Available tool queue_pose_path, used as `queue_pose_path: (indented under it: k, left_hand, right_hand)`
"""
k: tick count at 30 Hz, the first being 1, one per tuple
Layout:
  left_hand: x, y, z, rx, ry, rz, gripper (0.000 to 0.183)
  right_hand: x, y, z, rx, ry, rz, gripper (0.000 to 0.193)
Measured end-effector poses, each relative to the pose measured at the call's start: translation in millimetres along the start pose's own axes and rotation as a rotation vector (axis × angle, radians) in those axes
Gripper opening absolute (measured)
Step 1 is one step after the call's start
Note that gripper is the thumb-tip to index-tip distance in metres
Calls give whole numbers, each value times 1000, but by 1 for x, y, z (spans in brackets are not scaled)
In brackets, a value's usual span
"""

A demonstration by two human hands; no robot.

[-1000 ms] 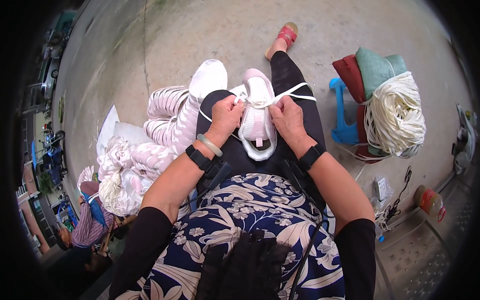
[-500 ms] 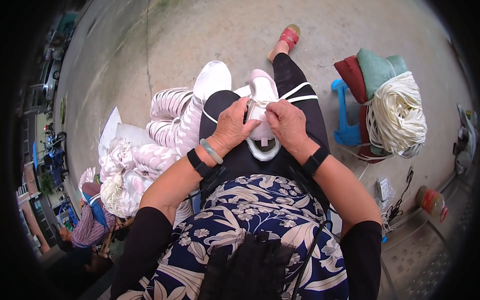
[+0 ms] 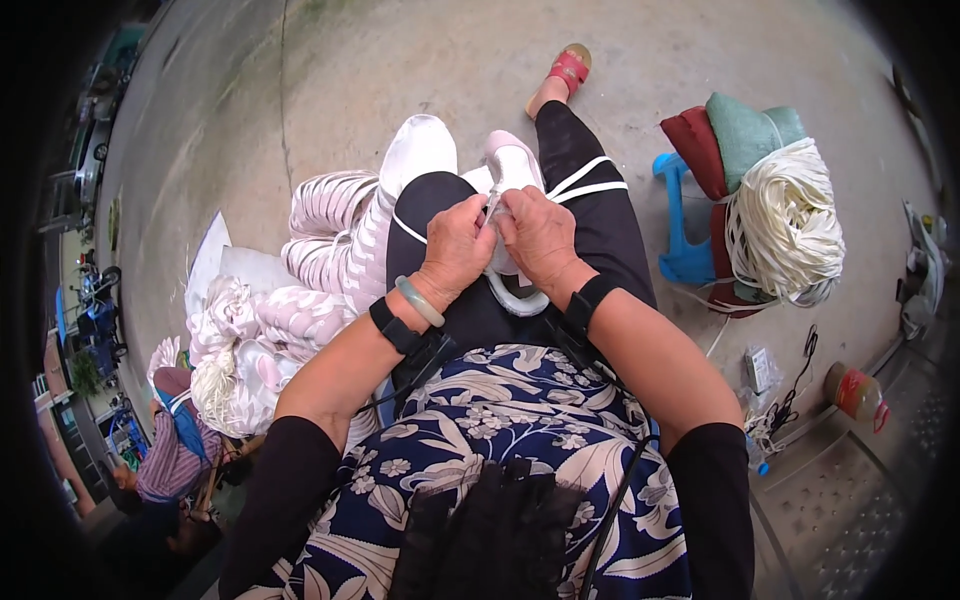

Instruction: The recorder is threading laces through a large stack of white sneakers while sitting outdoors.

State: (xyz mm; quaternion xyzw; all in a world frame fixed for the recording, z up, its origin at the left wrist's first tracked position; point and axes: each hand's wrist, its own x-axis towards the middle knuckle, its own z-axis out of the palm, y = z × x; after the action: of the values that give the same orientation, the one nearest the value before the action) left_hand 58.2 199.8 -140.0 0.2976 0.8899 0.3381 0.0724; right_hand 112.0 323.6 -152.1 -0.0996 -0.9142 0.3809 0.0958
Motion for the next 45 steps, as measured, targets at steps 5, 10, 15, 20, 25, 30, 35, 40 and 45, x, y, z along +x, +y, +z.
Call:
queue_pose_path:
  k: [5, 10, 15, 20, 25, 30, 35, 40, 45]
  left_hand:
    - [0, -4, 0, -110, 47, 55, 25]
    - [2, -6, 2, -121, 26, -8, 22]
    - [3, -12, 3, -204, -10, -70, 19]
    - [0, -6, -1, -240, -49, -148, 21]
    - [-1, 5, 3, -83, 4, -72, 25]
    - [-4, -4, 9, 13, -5, -41, 30]
    - [-5, -8, 13, 45, 21, 4, 29]
    - [-11, -2, 11, -10, 17, -60, 29]
    - [-4, -10, 17, -170, 63, -179, 36]
  right_hand:
    - [7, 4, 4, -103, -14, -83, 10]
    - [7, 6, 7, -203, -41, -140, 9]
    - [1, 5, 5, -112, 38, -147, 9]
    - [1, 6, 7, -62, 46, -169, 8]
    - [4, -4, -13, -315, -166, -121, 10]
    - [-50, 36, -88, -350, -234, -272, 8]
    - [-222, 177, -192, -575, -270, 187, 9]
    - [-291, 206, -222, -564, -321, 541, 14]
    - [-180, 153, -164, -251, -221, 207, 18]
